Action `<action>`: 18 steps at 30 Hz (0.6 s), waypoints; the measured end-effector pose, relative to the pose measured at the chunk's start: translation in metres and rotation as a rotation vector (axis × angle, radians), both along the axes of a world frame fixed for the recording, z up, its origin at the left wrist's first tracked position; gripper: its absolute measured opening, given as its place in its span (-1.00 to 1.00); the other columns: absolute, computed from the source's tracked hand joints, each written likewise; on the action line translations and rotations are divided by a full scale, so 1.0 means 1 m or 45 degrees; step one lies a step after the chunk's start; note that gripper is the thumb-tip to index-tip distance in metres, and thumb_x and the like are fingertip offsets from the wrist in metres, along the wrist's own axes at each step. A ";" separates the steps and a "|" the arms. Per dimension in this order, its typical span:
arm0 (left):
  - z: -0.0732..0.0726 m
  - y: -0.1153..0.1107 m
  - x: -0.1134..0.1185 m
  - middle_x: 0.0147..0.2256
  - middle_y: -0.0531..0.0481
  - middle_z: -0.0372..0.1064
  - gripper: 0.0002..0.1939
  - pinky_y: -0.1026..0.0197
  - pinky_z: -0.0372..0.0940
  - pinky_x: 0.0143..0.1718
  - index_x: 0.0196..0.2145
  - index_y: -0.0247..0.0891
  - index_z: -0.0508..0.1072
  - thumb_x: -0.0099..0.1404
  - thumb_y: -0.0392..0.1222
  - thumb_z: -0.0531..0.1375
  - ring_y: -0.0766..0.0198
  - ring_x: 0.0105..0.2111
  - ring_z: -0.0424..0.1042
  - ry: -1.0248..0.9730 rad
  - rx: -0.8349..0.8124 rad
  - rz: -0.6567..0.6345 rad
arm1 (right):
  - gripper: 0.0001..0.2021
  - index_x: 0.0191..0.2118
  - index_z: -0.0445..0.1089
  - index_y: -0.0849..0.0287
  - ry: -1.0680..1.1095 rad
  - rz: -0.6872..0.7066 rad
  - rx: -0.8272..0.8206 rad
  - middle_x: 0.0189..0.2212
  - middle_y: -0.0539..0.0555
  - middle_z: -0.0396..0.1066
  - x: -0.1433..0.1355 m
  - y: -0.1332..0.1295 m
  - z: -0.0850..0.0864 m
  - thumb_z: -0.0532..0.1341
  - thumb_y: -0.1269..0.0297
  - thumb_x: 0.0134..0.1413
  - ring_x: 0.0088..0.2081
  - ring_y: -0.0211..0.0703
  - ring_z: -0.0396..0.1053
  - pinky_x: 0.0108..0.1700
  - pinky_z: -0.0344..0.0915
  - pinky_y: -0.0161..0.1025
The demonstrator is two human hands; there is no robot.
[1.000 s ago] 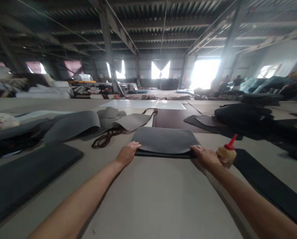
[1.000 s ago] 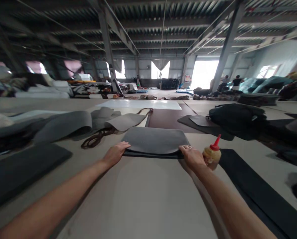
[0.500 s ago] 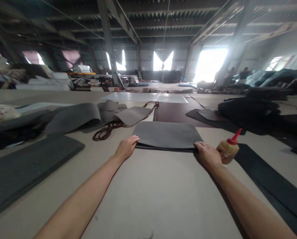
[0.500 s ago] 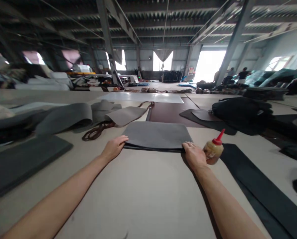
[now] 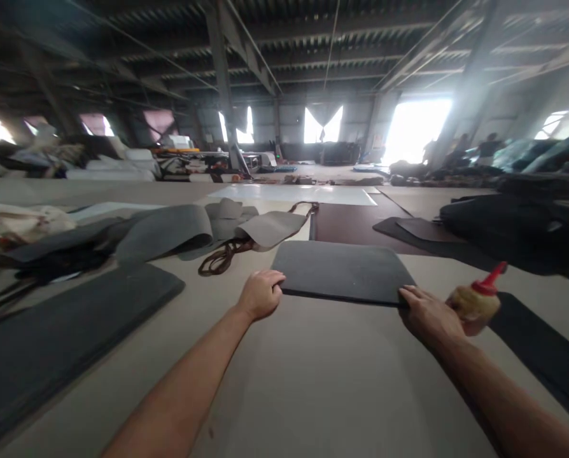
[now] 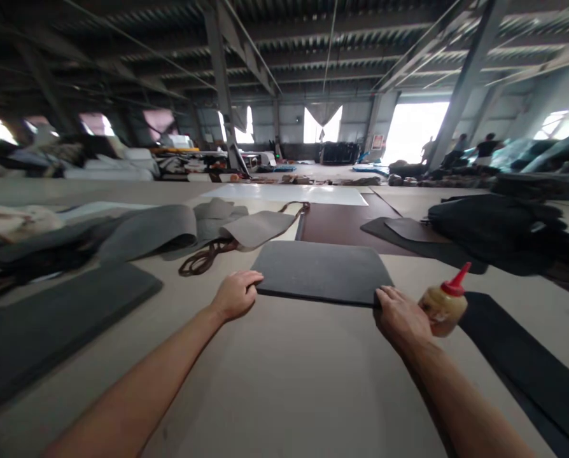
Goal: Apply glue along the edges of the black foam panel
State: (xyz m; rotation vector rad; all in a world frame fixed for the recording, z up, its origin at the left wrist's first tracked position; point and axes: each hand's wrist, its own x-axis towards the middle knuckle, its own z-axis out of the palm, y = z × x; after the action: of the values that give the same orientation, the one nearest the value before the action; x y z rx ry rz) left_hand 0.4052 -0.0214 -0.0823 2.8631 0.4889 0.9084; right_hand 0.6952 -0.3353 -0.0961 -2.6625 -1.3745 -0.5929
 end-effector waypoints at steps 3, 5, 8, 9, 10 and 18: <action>0.008 0.000 0.000 0.09 -0.09 0.40 -0.68 -0.06 0.26 0.16 0.02 -0.21 0.46 0.36 -0.24 0.09 0.08 0.12 0.32 -0.085 0.061 0.127 | -0.57 0.10 0.48 0.30 -0.107 0.138 0.123 0.16 0.28 0.40 0.012 -0.002 -0.012 0.11 0.41 0.13 0.20 0.19 0.33 0.22 0.32 0.06; 0.013 0.009 0.007 0.13 -0.11 0.36 -0.71 -0.08 0.23 0.18 0.01 -0.22 0.46 0.42 -0.20 0.05 0.06 0.17 0.27 -0.078 0.094 0.174 | -0.58 0.06 0.50 0.26 -0.160 0.252 0.179 0.14 0.26 0.42 0.018 -0.002 -0.016 0.11 0.40 0.11 0.20 0.19 0.33 0.22 0.33 0.09; 0.024 0.038 0.028 0.22 -0.09 0.27 -0.69 -0.14 0.16 0.24 0.03 -0.20 0.47 0.45 -0.20 0.02 0.01 0.27 0.13 0.030 0.138 0.166 | -0.59 0.02 0.53 0.24 -0.233 0.336 0.198 0.12 0.25 0.44 0.019 -0.003 -0.015 0.07 0.33 0.14 0.15 0.19 0.39 0.14 0.41 0.09; 0.028 0.050 0.037 0.25 -0.09 0.22 -0.68 -0.17 0.12 0.26 0.05 -0.20 0.45 0.46 -0.20 0.01 -0.02 0.31 0.07 0.069 0.149 0.164 | -0.59 0.01 0.53 0.25 -0.262 0.347 0.200 0.10 0.26 0.46 0.018 -0.003 -0.015 0.06 0.30 0.16 0.13 0.19 0.41 0.10 0.43 0.09; 0.032 0.063 0.046 0.28 -0.09 0.17 -0.66 -0.22 0.08 0.28 0.08 -0.20 0.44 0.47 -0.19 -0.01 -0.05 0.34 0.00 0.105 0.156 0.166 | -0.59 -0.01 0.54 0.26 -0.288 0.358 0.201 0.08 0.27 0.47 0.018 -0.004 -0.014 0.04 0.28 0.18 0.10 0.19 0.43 0.07 0.46 0.09; 0.044 0.150 0.087 0.36 -0.08 -0.03 -0.56 -0.56 -0.28 0.31 0.10 -0.14 0.44 0.46 0.14 0.06 -0.24 0.40 -0.29 0.433 -0.069 0.345 | -0.64 -0.06 0.53 0.17 -0.299 0.402 0.310 -0.02 0.23 0.53 0.030 -0.006 -0.026 0.05 0.23 0.17 0.00 0.16 0.50 0.00 0.50 0.04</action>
State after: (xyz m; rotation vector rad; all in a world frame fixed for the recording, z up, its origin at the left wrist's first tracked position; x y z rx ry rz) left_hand 0.4918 0.1284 -0.0386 2.9558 0.9365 0.4215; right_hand 0.7248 -0.3409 -0.1223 -2.1835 -1.6183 -0.9832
